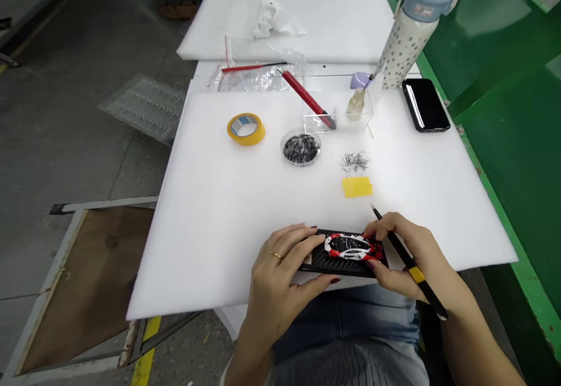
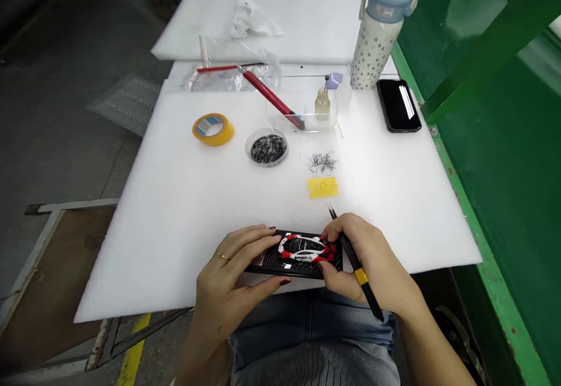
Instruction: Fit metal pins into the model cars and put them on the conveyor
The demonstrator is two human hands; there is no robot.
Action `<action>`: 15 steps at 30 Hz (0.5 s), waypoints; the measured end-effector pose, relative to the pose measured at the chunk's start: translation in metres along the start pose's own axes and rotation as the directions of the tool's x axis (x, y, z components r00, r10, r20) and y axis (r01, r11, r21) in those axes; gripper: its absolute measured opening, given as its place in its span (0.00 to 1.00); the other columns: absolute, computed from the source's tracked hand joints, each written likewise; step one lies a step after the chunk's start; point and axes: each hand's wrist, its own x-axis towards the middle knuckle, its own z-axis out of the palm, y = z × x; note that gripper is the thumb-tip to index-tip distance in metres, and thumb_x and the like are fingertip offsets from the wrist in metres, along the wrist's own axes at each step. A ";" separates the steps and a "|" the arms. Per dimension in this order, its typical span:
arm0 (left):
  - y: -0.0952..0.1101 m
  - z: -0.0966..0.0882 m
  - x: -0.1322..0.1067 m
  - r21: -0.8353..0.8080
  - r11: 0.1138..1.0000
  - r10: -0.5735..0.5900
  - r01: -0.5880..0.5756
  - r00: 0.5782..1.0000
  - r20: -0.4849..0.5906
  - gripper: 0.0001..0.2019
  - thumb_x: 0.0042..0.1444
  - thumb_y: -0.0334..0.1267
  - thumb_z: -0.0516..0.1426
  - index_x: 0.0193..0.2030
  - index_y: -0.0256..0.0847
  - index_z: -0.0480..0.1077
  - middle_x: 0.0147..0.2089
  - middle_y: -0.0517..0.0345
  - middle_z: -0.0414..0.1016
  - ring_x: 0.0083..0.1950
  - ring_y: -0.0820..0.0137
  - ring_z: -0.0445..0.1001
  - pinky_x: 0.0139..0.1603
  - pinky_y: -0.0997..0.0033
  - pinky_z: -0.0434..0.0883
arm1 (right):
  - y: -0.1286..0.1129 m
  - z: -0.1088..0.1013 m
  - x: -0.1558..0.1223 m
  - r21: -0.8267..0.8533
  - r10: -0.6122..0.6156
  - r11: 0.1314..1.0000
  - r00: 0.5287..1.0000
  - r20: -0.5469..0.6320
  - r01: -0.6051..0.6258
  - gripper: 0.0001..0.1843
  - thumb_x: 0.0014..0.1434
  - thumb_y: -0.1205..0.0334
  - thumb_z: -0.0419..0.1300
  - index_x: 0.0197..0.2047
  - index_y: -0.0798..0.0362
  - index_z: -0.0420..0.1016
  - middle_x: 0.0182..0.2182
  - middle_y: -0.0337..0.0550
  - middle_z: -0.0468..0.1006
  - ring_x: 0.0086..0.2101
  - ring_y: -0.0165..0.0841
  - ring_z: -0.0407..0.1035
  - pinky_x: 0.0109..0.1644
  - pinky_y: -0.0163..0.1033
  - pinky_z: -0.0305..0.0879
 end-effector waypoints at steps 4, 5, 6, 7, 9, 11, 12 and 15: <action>-0.002 0.001 -0.002 -0.004 1.000 -0.013 0.013 1.000 -0.028 0.19 0.64 0.47 0.64 0.58 0.45 0.70 0.52 0.51 0.79 0.53 0.61 0.79 0.55 0.59 0.80 | -0.004 -0.001 0.004 0.071 0.033 0.997 0.999 0.029 -0.035 0.12 0.60 0.67 0.63 0.43 0.48 0.64 0.43 0.41 0.80 0.38 0.33 0.74 0.42 0.37 0.70; -0.002 0.001 -0.003 0.001 1.000 -0.018 0.019 0.999 -0.033 0.20 0.64 0.47 0.63 0.59 0.44 0.69 0.52 0.50 0.79 0.53 0.62 0.80 0.54 0.60 0.81 | -0.005 -0.001 0.005 0.101 0.043 0.994 0.998 0.041 -0.047 0.11 0.61 0.66 0.63 0.43 0.48 0.64 0.43 0.41 0.81 0.38 0.33 0.74 0.42 0.37 0.70; -0.003 0.002 -0.003 0.008 1.000 -0.026 0.026 0.999 -0.036 0.21 0.64 0.49 0.63 0.60 0.44 0.69 0.53 0.50 0.79 0.53 0.61 0.80 0.53 0.61 0.81 | -0.006 -0.002 0.004 0.119 0.051 0.991 0.998 0.041 -0.055 0.11 0.61 0.66 0.63 0.42 0.48 0.64 0.43 0.41 0.81 0.38 0.33 0.74 0.42 0.37 0.71; -0.004 0.003 -0.004 0.018 0.999 -0.031 0.032 0.999 -0.035 0.23 0.64 0.50 0.62 0.62 0.44 0.68 0.54 0.49 0.79 0.54 0.60 0.80 0.53 0.60 0.81 | -0.005 -0.004 0.002 0.129 0.056 0.990 0.998 0.019 -0.058 0.11 0.61 0.66 0.63 0.42 0.48 0.63 0.43 0.42 0.81 0.38 0.33 0.74 0.42 0.38 0.71; -0.007 0.004 -0.007 0.038 0.999 -0.035 0.037 0.999 -0.040 0.24 0.65 0.51 0.61 0.63 0.44 0.67 0.57 0.48 0.78 0.57 0.58 0.79 0.55 0.58 0.81 | -0.001 -0.011 -0.007 0.140 0.082 0.988 0.993 -0.085 -0.069 0.12 0.61 0.65 0.64 0.41 0.48 0.62 0.44 0.44 0.82 0.39 0.34 0.76 0.43 0.39 0.72; -0.010 0.004 -0.010 0.048 0.998 -0.035 0.038 0.998 -0.053 0.22 0.66 0.49 0.60 0.63 0.44 0.68 0.59 0.49 0.77 0.58 0.58 0.78 0.57 0.58 0.80 | 0.006 -0.025 -0.020 0.173 0.114 0.982 0.965 -0.237 -0.074 0.14 0.60 0.63 0.66 0.40 0.48 0.62 0.45 0.47 0.83 0.40 0.36 0.77 0.43 0.40 0.74; -0.011 0.004 -0.012 0.052 0.998 -0.027 0.030 0.997 -0.068 0.20 0.67 0.46 0.59 0.63 0.44 0.69 0.59 0.50 0.77 0.58 0.59 0.78 0.57 0.58 0.79 | 0.010 -0.033 -0.028 0.194 0.133 0.978 0.936 -0.325 -0.071 0.16 0.59 0.61 0.68 0.40 0.48 0.62 0.44 0.49 0.84 0.39 0.37 0.78 0.42 0.40 0.75; -0.016 0.004 -0.016 0.084 0.996 0.038 -0.032 0.997 -0.069 0.16 0.67 0.40 0.58 0.60 0.46 0.71 0.57 0.54 0.78 0.54 0.61 0.79 0.57 0.59 0.77 | 0.022 -0.058 -0.053 0.211 0.179 0.975 0.792 -0.584 -0.065 0.18 0.57 0.55 0.70 0.40 0.48 0.63 0.41 0.48 0.84 0.36 0.36 0.78 0.38 0.38 0.75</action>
